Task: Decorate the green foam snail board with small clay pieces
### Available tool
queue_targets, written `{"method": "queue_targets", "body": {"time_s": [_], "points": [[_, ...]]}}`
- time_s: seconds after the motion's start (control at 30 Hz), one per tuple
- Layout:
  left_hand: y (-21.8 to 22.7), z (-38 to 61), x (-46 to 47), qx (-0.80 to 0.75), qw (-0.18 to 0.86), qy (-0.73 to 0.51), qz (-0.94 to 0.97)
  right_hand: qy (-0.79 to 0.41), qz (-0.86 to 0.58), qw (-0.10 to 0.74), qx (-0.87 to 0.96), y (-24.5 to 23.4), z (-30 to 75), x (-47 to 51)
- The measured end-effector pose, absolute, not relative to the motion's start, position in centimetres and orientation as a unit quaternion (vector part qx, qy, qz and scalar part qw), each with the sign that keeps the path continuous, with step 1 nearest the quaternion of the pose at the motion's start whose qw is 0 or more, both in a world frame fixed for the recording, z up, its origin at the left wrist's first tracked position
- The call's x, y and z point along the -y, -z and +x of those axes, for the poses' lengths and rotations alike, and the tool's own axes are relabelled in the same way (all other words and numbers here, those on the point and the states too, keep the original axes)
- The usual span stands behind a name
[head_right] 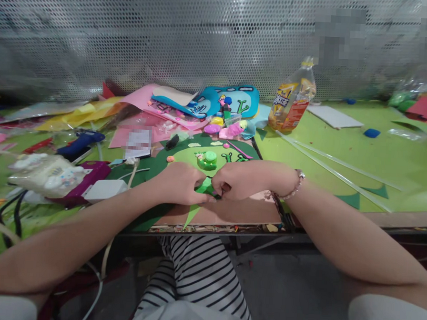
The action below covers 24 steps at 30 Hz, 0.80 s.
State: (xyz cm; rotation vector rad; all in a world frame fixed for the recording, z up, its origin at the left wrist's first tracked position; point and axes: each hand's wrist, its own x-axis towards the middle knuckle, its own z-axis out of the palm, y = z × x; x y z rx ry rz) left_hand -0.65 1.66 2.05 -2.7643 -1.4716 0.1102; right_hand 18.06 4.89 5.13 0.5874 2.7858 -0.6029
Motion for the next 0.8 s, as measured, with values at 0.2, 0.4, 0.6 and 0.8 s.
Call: {"method": "queue_targets", "body": {"time_s": [0.2,0.4,0.6,0.8], "points": [[-1.92,-0.65,-1.69,0.454,0.011,-0.03,-0.89,0.223,0.21,0.107,-0.946,-5.19,18.11,-4.88],[-1.89,-0.69,-1.71,0.451,0.02,-0.023,-0.892,0.223,0.199,0.118,-0.947,-4.84,18.22,-5.15],[-1.88,-0.72,-1.81,0.455,0.01,-0.03,-0.89,0.225,0.189,0.12,-0.948,-4.95,18.18,-5.1],[-1.78,-0.71,-1.76,0.447,0.004,-0.005,-0.894,0.211,0.199,0.107,-0.951,-5.16,18.45,-5.42]]}}
